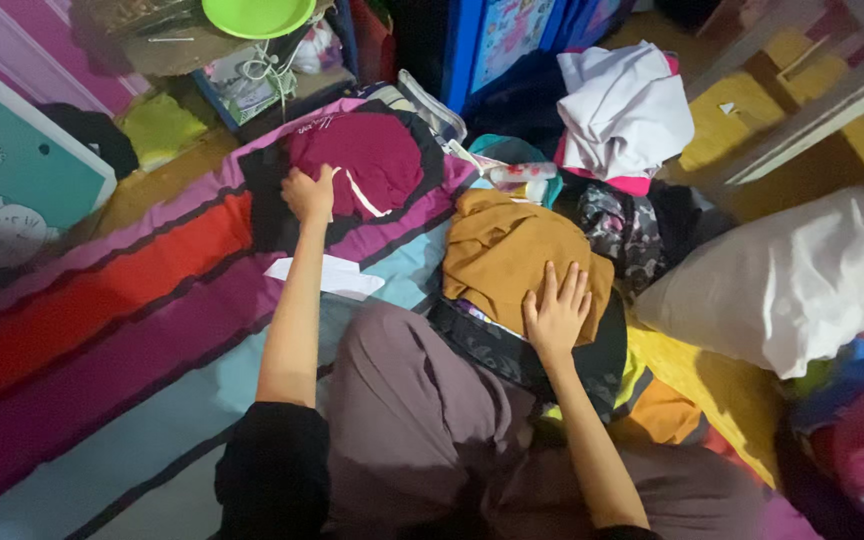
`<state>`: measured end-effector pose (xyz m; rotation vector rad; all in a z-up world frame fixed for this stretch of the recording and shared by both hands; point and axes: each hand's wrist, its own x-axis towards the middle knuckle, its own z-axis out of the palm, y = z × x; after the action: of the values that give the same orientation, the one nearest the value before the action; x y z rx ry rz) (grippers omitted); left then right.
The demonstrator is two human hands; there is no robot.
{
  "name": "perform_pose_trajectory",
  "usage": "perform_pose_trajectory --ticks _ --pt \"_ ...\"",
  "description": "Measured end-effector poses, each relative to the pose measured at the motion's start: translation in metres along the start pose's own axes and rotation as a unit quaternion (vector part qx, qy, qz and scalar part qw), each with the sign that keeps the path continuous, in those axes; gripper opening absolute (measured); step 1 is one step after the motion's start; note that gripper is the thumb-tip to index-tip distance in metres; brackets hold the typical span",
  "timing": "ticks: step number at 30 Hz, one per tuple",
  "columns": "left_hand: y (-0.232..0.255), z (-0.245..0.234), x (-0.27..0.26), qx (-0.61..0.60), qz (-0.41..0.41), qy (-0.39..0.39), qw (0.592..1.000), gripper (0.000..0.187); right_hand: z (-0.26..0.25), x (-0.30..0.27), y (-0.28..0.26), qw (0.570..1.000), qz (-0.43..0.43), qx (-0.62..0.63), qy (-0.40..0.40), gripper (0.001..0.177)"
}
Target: The person sits on a bed and folds several pieces of clothing, including a maroon top, a black jacket, and a pink shirt. They also handle a small purple flower and a Rubik's cube, placing them on the bed.
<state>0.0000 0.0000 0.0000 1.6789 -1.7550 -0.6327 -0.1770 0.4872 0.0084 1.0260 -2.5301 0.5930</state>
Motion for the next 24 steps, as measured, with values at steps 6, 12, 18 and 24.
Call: perform_pose_trajectory --ticks 6,12,18,24 --pt "-0.016 0.009 0.022 -0.083 0.026 -0.08 0.993 0.079 -0.006 0.002 -0.004 1.0 -0.012 -0.003 0.009 0.063" --pt "-0.012 0.005 0.012 -0.091 0.052 -0.154 0.982 0.054 -0.008 0.001 -0.007 1.0 -0.016 -0.002 0.01 0.063" --pt "0.012 0.01 -0.025 -0.422 0.108 -0.132 0.891 0.043 -0.001 -0.002 -0.002 1.0 -0.016 -0.007 0.009 0.063" --pt "0.076 -0.022 -0.065 -0.537 0.135 -0.211 0.806 0.046 0.012 0.004 0.018 0.998 0.013 0.048 -0.036 0.065"
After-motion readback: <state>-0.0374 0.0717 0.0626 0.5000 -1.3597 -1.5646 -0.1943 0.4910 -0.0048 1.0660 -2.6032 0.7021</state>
